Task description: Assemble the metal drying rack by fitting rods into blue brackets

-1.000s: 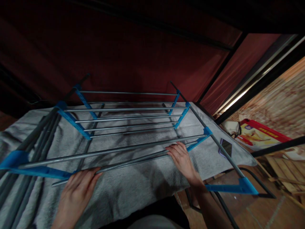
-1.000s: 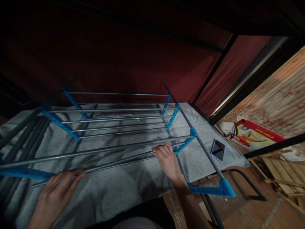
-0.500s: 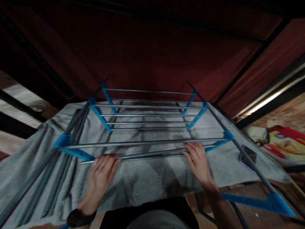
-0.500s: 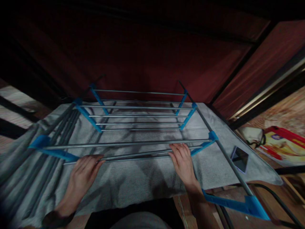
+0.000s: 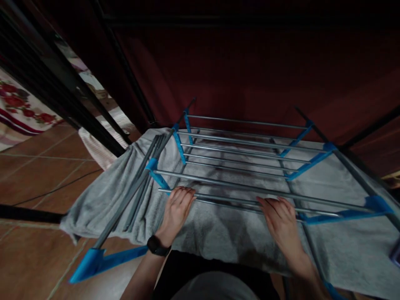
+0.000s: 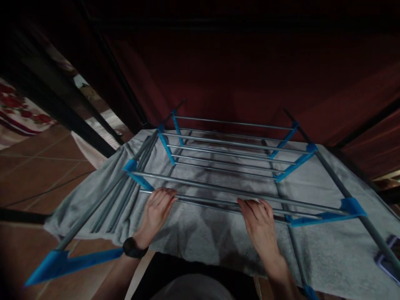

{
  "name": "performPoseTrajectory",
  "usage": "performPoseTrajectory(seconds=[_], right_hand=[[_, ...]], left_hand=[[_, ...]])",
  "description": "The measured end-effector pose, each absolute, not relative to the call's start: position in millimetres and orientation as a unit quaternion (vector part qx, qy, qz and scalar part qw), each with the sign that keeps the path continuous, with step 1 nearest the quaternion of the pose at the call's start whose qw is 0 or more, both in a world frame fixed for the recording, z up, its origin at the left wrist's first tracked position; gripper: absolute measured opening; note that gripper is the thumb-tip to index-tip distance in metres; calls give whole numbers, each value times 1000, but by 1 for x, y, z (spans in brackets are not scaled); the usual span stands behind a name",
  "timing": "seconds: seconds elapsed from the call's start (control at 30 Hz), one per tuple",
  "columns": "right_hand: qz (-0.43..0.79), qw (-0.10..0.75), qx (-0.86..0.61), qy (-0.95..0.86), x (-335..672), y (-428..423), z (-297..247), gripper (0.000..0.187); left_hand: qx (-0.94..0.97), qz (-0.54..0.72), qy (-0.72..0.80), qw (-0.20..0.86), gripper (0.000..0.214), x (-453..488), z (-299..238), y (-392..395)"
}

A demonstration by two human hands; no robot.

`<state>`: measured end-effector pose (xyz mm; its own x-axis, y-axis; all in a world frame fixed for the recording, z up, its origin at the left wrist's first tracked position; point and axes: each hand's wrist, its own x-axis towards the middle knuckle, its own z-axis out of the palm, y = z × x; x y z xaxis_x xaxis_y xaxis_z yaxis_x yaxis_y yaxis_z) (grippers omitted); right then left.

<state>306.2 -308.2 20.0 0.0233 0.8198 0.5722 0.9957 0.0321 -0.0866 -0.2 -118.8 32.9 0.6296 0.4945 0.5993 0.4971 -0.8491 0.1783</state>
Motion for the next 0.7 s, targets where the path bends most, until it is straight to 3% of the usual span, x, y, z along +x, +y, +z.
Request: performPoseTrajectory(seconds=[0.2,0.37,0.47,0.7], right_hand=[[-182,229,-662,-690,319,-306,14,34],[-180,228,-655,-697,322,-308,12,35],[-187,230,-651,-699,322,-307,12,34],[-202,227,-644,-702,321,-306,16,31]], left_hand=[[-802,-452,-389,-12,29,-5,12,-130],[-530,-640,-532,-162,25,-19,-10,-118],[-446,-673,-536,-248,27,-21,-7,-96],[-392,-679,-442,-436,57,-9,21,-50]])
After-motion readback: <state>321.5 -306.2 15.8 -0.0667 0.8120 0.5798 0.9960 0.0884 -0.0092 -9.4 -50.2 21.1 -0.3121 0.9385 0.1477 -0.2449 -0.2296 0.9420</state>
